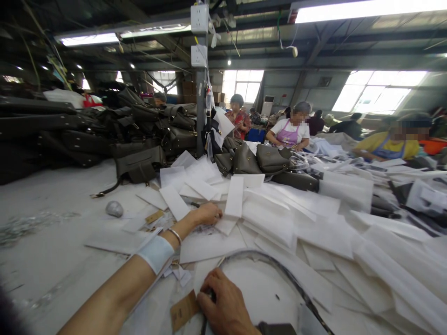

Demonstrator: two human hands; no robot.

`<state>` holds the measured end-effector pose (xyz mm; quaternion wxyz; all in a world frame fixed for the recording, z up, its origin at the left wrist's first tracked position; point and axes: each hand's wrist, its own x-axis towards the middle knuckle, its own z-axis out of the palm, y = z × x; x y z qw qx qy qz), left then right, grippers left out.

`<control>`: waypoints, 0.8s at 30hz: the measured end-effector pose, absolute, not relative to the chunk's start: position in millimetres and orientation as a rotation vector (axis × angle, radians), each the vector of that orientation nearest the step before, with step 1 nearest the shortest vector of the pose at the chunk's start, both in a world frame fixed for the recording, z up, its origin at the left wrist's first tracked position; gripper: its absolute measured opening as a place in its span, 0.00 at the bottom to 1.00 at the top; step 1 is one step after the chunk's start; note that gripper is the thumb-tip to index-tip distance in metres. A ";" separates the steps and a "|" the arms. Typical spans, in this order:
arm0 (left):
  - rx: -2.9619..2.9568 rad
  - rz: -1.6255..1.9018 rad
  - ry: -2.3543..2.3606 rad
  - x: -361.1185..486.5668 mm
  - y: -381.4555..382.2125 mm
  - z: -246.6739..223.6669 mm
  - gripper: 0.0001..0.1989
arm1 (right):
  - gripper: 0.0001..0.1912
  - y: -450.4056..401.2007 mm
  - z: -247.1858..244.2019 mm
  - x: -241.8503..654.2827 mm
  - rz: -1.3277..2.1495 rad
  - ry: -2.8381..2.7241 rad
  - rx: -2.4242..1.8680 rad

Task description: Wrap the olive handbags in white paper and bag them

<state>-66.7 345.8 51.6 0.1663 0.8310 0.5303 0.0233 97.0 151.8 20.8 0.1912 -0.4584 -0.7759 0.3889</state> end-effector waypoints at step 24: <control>2.036 -0.048 2.190 -193.4 340.3 46.1 0.28 | 0.07 162.9 1.4 101.9 1.126 -2.302 -1.182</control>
